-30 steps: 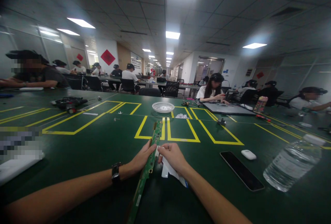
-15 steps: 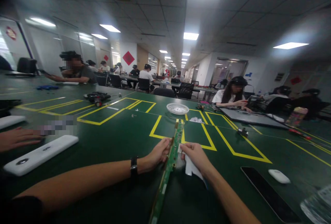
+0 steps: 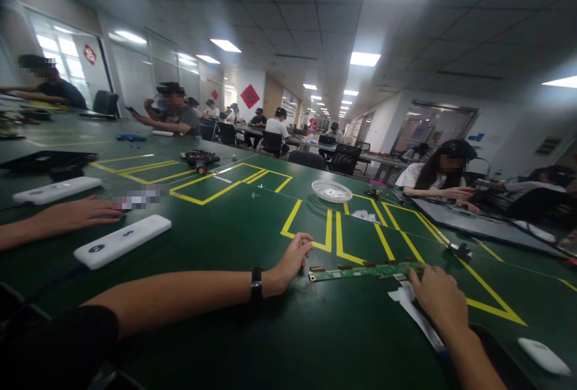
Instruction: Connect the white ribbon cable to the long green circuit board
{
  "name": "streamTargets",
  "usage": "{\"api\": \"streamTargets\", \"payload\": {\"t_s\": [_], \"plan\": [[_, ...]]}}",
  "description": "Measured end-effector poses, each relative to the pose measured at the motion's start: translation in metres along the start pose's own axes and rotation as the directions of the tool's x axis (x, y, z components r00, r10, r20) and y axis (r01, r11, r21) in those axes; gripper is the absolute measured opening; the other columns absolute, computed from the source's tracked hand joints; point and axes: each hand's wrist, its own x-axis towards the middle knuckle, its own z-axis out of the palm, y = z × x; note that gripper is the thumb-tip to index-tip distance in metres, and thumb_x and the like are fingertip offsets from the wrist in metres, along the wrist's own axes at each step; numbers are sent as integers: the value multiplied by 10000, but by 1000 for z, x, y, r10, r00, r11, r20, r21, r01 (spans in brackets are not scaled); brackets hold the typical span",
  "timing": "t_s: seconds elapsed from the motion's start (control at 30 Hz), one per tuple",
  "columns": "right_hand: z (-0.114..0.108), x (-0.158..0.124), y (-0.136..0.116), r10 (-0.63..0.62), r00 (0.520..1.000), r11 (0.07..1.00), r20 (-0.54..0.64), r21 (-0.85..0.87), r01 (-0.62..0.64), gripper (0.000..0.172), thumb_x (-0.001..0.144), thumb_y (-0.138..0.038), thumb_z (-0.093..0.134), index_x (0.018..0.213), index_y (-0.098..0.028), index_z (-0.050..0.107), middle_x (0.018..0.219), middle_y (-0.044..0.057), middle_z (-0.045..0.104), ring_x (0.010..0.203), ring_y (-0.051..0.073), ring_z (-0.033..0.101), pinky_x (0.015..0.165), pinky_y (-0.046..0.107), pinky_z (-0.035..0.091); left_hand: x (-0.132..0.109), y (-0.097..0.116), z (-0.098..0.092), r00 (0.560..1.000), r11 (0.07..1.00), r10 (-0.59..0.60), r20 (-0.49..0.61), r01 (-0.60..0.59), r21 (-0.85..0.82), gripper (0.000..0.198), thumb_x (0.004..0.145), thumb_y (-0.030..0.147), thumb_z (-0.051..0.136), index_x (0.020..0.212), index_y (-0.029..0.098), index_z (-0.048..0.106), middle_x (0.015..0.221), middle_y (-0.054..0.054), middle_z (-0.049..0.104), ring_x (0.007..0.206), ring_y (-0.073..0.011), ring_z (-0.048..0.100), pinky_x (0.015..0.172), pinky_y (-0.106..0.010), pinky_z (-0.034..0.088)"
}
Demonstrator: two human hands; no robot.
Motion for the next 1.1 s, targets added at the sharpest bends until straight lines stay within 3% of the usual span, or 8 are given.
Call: {"api": "streamTargets", "payload": {"t_s": [0.1, 0.17, 0.37, 0.57, 0.73, 0.97, 1.1], "plan": [[13, 4, 3, -250, 968, 968, 8, 34, 249, 471, 854, -416, 346, 1089, -137, 645, 1158, 164, 603, 1050, 310, 561, 838, 433, 467, -1, 1, 0, 999, 1000, 2, 34, -2, 14, 158, 841, 261, 456, 976, 191, 499, 816, 1, 482, 745, -122, 442, 636, -209, 347], [19, 7, 2, -320, 946, 947, 46, 49, 317, 456, 862, -388, 336, 1102, -145, 639, 1172, 147, 594, 1067, 283, 552, 864, 406, 461, -3, 3, 1, 998, 1000, 16, 60, -17, 19, 148, 845, 264, 457, 967, 191, 501, 814, 4, 484, 738, -120, 439, 646, -210, 349], [23, 7, 0, -98, 995, 993, 29, -64, 99, 533, 898, -389, 232, 1158, -120, 612, 1191, 182, 570, 1029, 330, 561, 786, 460, 473, -7, 8, 2, 990, 997, 63, 126, -67, 26, 119, 862, 244, 443, 954, 193, 498, 818, 14, 489, 728, -110, 429, 675, -208, 351], [23, 1, -5, -17, 1000, 996, 8, -85, 17, 569, 906, -390, 159, 1180, -152, 597, 1232, 170, 551, 1078, 356, 536, 849, 525, 447, -8, 10, 4, 983, 991, 49, 179, -69, 110, 127, 877, 226, 415, 963, 185, 499, 826, 13, 500, 728, -104, 426, 708, -210, 357], [24, 4, -7, 67, 995, 995, 77, -82, -60, 600, 888, -436, 188, 1287, -157, 539, 1384, 145, 449, 1207, 395, 441, 914, 588, 403, -10, 10, 4, 971, 987, 60, 230, -91, 129, 139, 869, 223, 436, 981, 182, 508, 816, 16, 503, 729, -101, 432, 727, -216, 353], [34, 10, 4, 95, 995, 994, 41, -55, -93, 644, 887, -476, 209, 1385, -117, 406, 1385, 180, 433, 1215, 402, 425, 917, 608, 395, -14, 15, 5, 961, 989, 57, 271, -91, 115, 143, 867, 230, 450, 985, 172, 506, 820, 9, 512, 753, -105, 450, 773, -235, 353], [30, 8, 2, 43, 999, 997, -4, -66, -43, 624, 886, -455, 226, 1345, -92, 440, 1329, 204, 470, 1180, 387, 459, 892, 562, 432, -15, 17, 5, 962, 990, 48, 270, -81, 115, 159, 869, 230, 452, 1005, 167, 506, 829, 5, 517, 760, -106, 458, 775, -234, 358]]}}
